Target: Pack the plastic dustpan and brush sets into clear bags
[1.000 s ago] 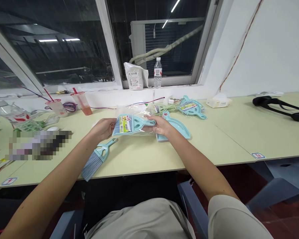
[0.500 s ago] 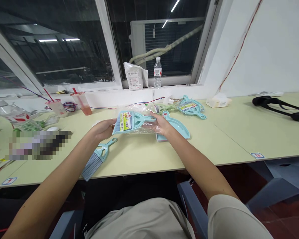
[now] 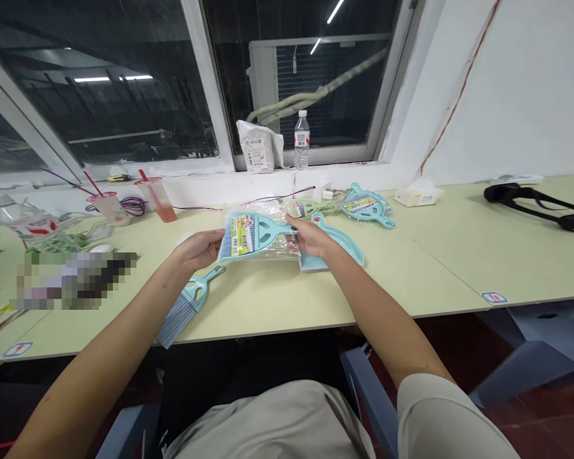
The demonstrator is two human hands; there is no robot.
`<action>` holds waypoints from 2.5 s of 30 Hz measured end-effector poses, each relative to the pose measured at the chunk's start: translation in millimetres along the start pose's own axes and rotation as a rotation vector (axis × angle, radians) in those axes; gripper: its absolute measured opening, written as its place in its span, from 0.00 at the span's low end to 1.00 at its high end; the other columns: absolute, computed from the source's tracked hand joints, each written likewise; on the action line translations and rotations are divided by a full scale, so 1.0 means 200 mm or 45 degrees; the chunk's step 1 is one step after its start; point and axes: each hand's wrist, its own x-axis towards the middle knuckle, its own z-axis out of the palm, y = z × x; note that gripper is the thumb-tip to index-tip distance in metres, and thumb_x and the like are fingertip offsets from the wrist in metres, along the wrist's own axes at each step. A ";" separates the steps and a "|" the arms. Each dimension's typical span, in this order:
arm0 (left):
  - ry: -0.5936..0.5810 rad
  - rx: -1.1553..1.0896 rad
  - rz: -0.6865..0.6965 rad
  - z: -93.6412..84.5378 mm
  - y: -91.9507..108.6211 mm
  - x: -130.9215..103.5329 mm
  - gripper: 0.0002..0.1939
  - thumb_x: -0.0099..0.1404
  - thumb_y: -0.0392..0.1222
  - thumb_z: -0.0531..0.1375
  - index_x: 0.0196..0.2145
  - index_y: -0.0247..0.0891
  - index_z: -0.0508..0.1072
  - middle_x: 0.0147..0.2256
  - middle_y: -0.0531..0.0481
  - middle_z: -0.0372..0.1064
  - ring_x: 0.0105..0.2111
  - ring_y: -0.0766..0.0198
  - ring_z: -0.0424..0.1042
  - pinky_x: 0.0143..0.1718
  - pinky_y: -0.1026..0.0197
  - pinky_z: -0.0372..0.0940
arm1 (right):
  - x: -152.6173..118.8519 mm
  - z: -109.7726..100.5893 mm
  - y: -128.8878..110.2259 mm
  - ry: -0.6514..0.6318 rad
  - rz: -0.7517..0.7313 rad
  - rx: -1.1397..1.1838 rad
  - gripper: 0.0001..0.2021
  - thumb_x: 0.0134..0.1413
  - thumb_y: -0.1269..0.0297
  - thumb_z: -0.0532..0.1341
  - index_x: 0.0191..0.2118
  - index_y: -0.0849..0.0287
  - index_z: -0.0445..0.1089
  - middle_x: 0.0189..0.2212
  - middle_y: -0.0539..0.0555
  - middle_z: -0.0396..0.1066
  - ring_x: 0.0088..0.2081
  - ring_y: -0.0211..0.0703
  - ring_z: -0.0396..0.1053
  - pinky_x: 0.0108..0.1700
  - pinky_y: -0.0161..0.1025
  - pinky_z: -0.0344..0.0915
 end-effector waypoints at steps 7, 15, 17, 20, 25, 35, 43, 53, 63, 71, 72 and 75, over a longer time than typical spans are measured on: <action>0.072 -0.057 0.005 -0.01 0.03 -0.02 0.09 0.70 0.28 0.58 0.45 0.27 0.77 0.41 0.34 0.79 0.36 0.58 0.81 0.37 0.60 0.78 | -0.02 -0.05 -0.03 -0.054 -0.021 -0.123 0.21 0.64 0.48 0.66 0.32 0.53 0.56 0.16 0.40 0.49 0.15 0.31 0.46 0.13 0.27 0.46; 0.164 -0.043 0.072 -0.03 0.13 -0.03 0.10 0.66 0.23 0.60 0.44 0.29 0.72 0.36 0.37 0.78 0.30 0.57 0.81 0.31 0.58 0.77 | 0.00 -0.12 -0.04 -0.217 -0.089 -0.072 0.21 0.62 0.51 0.67 0.32 0.53 0.56 0.16 0.41 0.50 0.16 0.32 0.48 0.15 0.27 0.46; 0.174 -0.029 0.088 -0.02 0.15 -0.03 0.11 0.66 0.23 0.59 0.45 0.30 0.71 0.36 0.38 0.78 0.30 0.57 0.81 0.31 0.58 0.77 | 0.00 -0.13 -0.04 -0.215 -0.100 -0.064 0.20 0.61 0.52 0.69 0.33 0.53 0.57 0.17 0.41 0.51 0.16 0.32 0.48 0.16 0.27 0.46; 0.185 0.017 0.087 0.01 0.15 -0.03 0.09 0.69 0.28 0.59 0.47 0.32 0.70 0.38 0.36 0.79 0.29 0.56 0.81 0.29 0.57 0.77 | 0.02 -0.12 -0.03 -0.184 -0.153 -0.035 0.21 0.59 0.52 0.70 0.33 0.53 0.56 0.16 0.40 0.51 0.16 0.32 0.48 0.16 0.27 0.44; 0.086 0.023 0.059 0.06 0.10 -0.04 0.10 0.70 0.37 0.63 0.47 0.32 0.70 0.42 0.30 0.78 0.37 0.47 0.83 0.35 0.51 0.80 | 0.03 -0.08 -0.02 -0.033 -0.207 0.051 0.20 0.59 0.54 0.70 0.34 0.52 0.56 0.16 0.40 0.52 0.16 0.32 0.48 0.16 0.27 0.44; 0.203 0.119 0.056 0.06 0.16 -0.05 0.12 0.67 0.34 0.65 0.46 0.28 0.72 0.35 0.30 0.78 0.35 0.44 0.83 0.35 0.51 0.80 | 0.03 -0.06 -0.02 0.059 -0.275 0.084 0.19 0.61 0.53 0.69 0.34 0.52 0.56 0.16 0.40 0.50 0.16 0.33 0.49 0.16 0.27 0.46; 0.157 -0.250 0.171 0.28 0.01 -0.07 0.24 0.70 0.49 0.65 0.56 0.33 0.67 0.45 0.32 0.76 0.43 0.45 0.82 0.47 0.44 0.77 | 0.05 -0.02 0.01 0.123 -0.306 0.184 0.19 0.64 0.53 0.66 0.34 0.52 0.54 0.16 0.40 0.52 0.16 0.33 0.51 0.16 0.27 0.47; 0.356 -0.116 0.288 0.25 0.04 0.05 0.23 0.61 0.29 0.61 0.53 0.41 0.65 0.33 0.50 0.73 0.27 0.61 0.76 0.29 0.58 0.76 | -0.05 -0.06 -0.08 -0.243 -0.045 -0.196 0.14 0.64 0.53 0.65 0.35 0.58 0.65 0.32 0.62 0.79 0.33 0.53 0.80 0.31 0.43 0.76; 0.036 0.236 0.298 0.11 -0.02 0.03 0.17 0.57 0.42 0.68 0.41 0.42 0.68 0.27 0.55 0.68 0.22 0.65 0.71 0.18 0.68 0.63 | 0.04 -0.01 0.02 -0.065 -0.162 0.147 0.13 0.61 0.65 0.64 0.50 0.54 0.69 0.34 0.52 0.79 0.28 0.44 0.77 0.30 0.41 0.77; 0.001 0.268 0.409 0.11 -0.08 0.03 0.19 0.59 0.53 0.70 0.39 0.43 0.66 0.26 0.58 0.64 0.21 0.67 0.68 0.17 0.69 0.62 | 0.09 -0.05 0.08 -0.059 -0.264 -0.021 0.13 0.47 0.69 0.72 0.41 0.55 0.75 0.26 0.48 0.76 0.27 0.42 0.76 0.29 0.38 0.75; -0.002 0.271 0.423 0.10 -0.09 0.03 0.20 0.59 0.55 0.70 0.39 0.43 0.66 0.26 0.58 0.63 0.21 0.67 0.67 0.17 0.68 0.62 | 0.09 -0.05 0.08 -0.060 -0.271 -0.020 0.12 0.46 0.68 0.73 0.39 0.56 0.76 0.27 0.48 0.76 0.27 0.42 0.75 0.29 0.38 0.75; 0.007 0.265 0.451 0.07 -0.12 0.04 0.22 0.59 0.58 0.69 0.38 0.43 0.66 0.25 0.59 0.62 0.20 0.68 0.65 0.17 0.68 0.61 | 0.09 -0.04 0.08 -0.052 -0.283 -0.010 0.12 0.45 0.65 0.75 0.37 0.57 0.77 0.31 0.50 0.78 0.28 0.41 0.76 0.29 0.38 0.75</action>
